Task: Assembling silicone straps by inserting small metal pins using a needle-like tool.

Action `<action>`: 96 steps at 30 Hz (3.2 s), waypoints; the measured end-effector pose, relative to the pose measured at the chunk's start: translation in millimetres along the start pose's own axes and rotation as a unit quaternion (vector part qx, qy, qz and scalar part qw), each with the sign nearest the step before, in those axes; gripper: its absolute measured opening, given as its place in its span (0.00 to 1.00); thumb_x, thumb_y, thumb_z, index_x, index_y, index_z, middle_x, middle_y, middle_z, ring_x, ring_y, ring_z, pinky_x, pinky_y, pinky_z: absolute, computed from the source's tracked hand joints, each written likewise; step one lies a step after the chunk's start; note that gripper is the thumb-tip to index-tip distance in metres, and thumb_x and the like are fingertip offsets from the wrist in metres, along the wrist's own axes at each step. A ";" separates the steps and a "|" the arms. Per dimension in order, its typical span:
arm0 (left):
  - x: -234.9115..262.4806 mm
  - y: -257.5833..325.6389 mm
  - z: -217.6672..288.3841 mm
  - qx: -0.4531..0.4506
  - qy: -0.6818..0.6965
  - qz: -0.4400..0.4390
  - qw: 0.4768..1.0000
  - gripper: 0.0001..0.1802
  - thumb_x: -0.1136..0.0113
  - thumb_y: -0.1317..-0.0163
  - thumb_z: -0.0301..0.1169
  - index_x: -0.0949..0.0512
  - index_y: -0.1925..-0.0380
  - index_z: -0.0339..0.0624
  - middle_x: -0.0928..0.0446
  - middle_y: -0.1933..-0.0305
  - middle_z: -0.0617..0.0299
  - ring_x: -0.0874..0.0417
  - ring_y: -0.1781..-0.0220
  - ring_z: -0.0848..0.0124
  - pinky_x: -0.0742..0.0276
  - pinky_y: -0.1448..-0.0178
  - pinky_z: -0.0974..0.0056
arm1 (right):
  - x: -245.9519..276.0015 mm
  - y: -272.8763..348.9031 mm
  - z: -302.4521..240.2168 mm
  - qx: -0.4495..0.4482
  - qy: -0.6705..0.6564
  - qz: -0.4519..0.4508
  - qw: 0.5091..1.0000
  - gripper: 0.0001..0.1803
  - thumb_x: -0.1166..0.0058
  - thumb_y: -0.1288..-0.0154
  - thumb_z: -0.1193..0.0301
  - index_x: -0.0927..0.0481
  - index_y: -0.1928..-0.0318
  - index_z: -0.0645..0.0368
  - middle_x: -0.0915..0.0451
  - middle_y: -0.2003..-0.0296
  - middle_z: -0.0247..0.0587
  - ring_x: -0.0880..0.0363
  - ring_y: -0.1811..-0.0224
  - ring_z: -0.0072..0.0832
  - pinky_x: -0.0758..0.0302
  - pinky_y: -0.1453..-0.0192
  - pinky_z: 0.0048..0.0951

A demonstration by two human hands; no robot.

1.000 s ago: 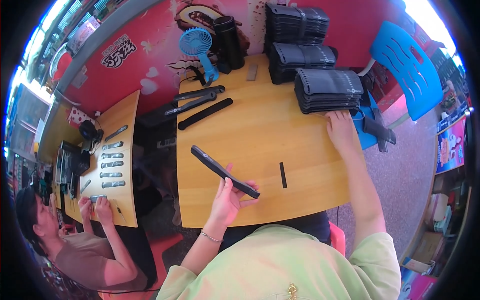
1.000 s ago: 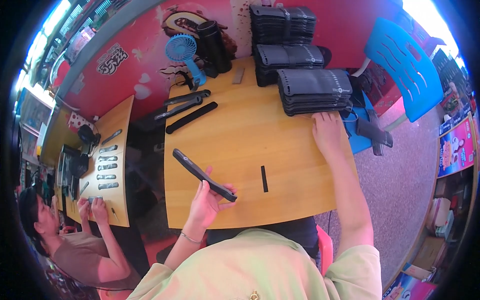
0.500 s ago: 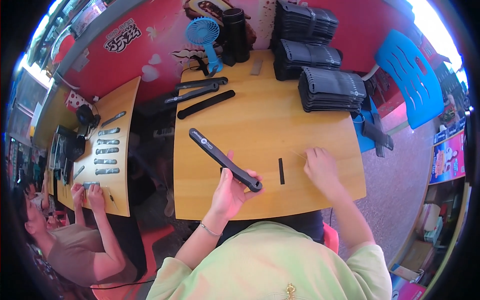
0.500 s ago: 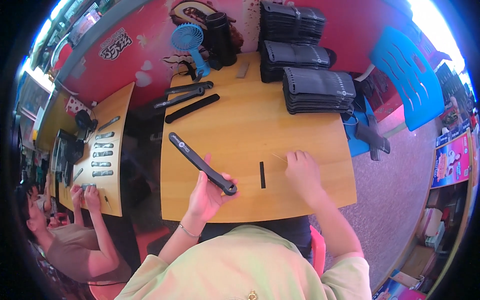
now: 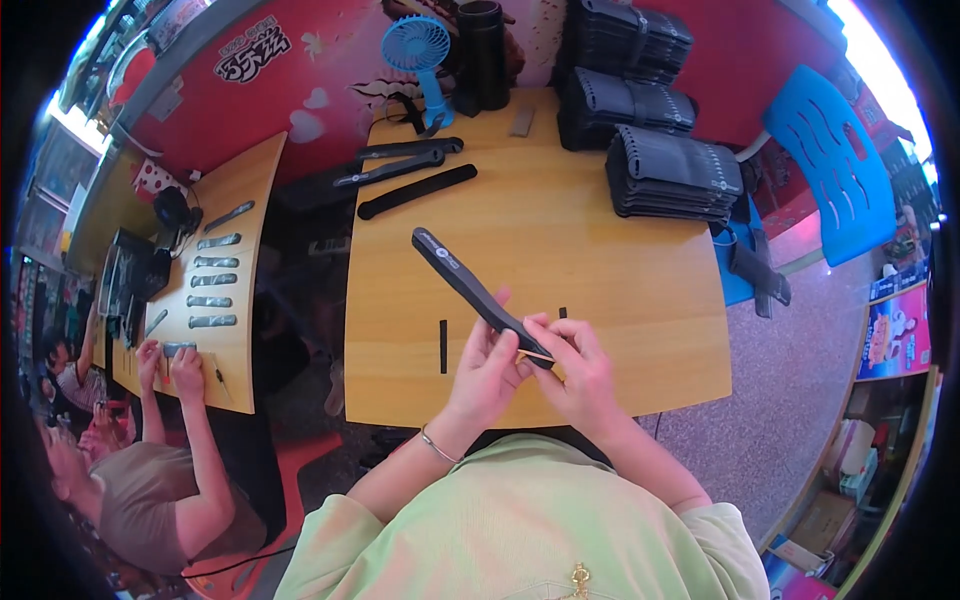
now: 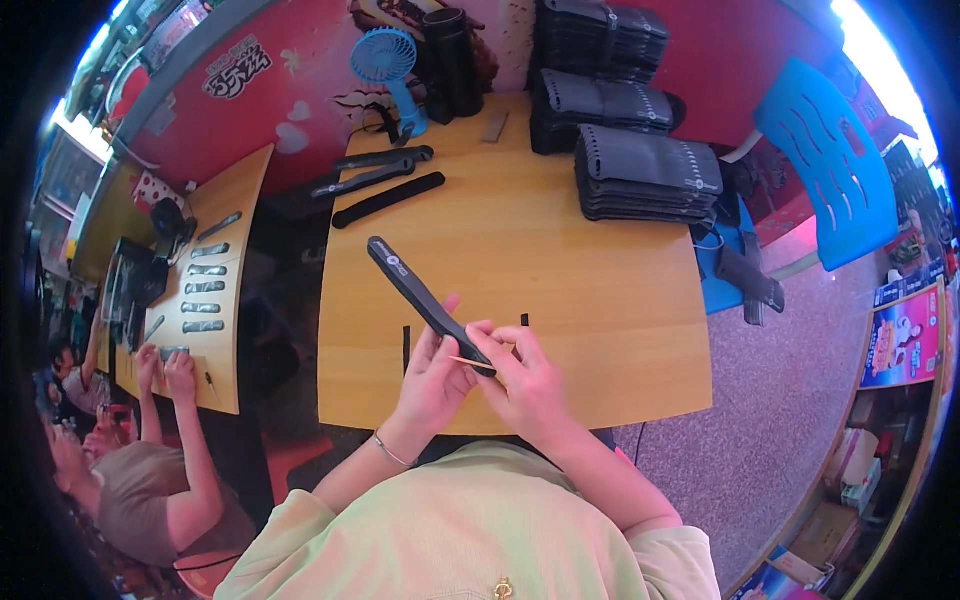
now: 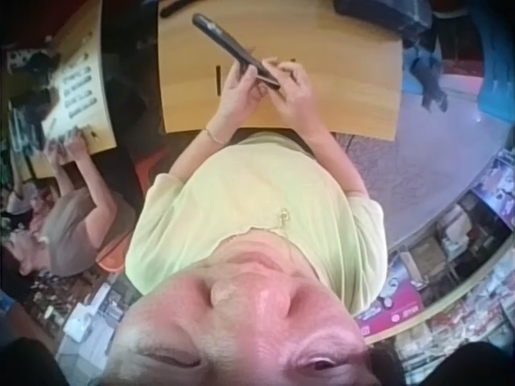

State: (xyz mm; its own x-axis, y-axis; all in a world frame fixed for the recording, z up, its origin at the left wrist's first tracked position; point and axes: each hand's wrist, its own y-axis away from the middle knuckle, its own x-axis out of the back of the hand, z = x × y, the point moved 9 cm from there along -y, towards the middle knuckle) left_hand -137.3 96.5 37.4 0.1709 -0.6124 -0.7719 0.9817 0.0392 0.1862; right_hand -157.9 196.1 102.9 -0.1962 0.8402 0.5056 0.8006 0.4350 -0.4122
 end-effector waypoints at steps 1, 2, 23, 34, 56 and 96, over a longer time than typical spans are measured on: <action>1.0 1.5 -1.8 -0.003 -0.030 0.006 1.000 0.31 0.52 0.32 0.30 0.52 0.32 0.49 0.28 0.47 0.55 0.23 0.46 0.64 0.23 0.47 0.59 | -0.7 0.2 0.6 -0.001 -0.001 -0.003 1.000 0.27 0.36 0.54 0.80 0.23 0.48 0.58 0.30 0.62 0.39 0.25 0.65 0.29 0.25 0.63 0.26; 2.6 2.2 -3.1 -0.003 -0.029 0.009 1.000 0.31 0.52 0.32 0.30 0.52 0.32 0.49 0.28 0.47 0.55 0.23 0.46 0.64 0.23 0.47 0.59 | -0.8 -0.7 0.2 0.002 0.004 -0.002 1.000 0.29 0.35 0.55 0.80 0.23 0.48 0.58 0.30 0.62 0.39 0.25 0.65 0.29 0.25 0.63 0.27; 14.1 6.2 43.0 -0.120 -0.059 0.059 0.989 0.27 0.49 0.37 0.19 0.42 0.38 0.42 0.27 0.50 0.58 0.24 0.44 0.63 0.24 0.42 0.60 | 0.3 -4.7 -4.5 -0.024 0.030 -0.058 0.998 0.23 0.49 0.40 0.82 0.24 0.45 0.50 0.24 0.80 0.39 0.25 0.79 0.28 0.29 0.73 0.27; 13.9 6.8 46.6 -0.144 -0.092 0.056 0.984 0.30 0.49 0.36 0.21 0.45 0.35 0.43 0.25 0.53 0.58 0.23 0.45 0.60 0.23 0.42 0.59 | 2.2 -3.8 -9.7 0.016 0.116 -0.055 0.992 0.27 0.46 0.47 0.83 0.23 0.46 0.46 0.26 0.81 0.36 0.25 0.79 0.29 0.29 0.73 0.29; -24.4 31.8 67.4 -0.409 -0.564 -0.004 0.717 0.31 0.47 0.39 0.16 0.46 0.37 0.36 0.27 0.52 0.54 0.23 0.48 0.64 0.28 0.42 0.62 | -8.2 3.9 14.6 -0.088 0.006 -0.059 0.994 0.24 0.50 0.36 0.76 0.33 0.39 0.49 0.20 0.76 0.36 0.21 0.75 0.25 0.28 0.71 0.27; -7.4 16.9 59.8 -0.339 -0.437 -0.020 0.833 0.29 0.46 0.40 0.16 0.43 0.39 0.34 0.26 0.50 0.50 0.23 0.46 0.62 0.25 0.43 0.64 | -36.1 1.1 38.2 -0.203 -0.279 -0.040 0.938 0.18 0.52 0.34 0.78 0.27 0.44 0.54 0.19 0.76 0.36 0.30 0.80 0.14 0.35 0.74 0.18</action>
State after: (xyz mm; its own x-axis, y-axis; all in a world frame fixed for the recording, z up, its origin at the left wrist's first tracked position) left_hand -127.0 54.4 82.6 0.3010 -0.9533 0.0228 0.8579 0.2603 -0.4430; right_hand -171.5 178.6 55.3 -0.4393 0.8983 0.0003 0.8983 0.4393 -0.0108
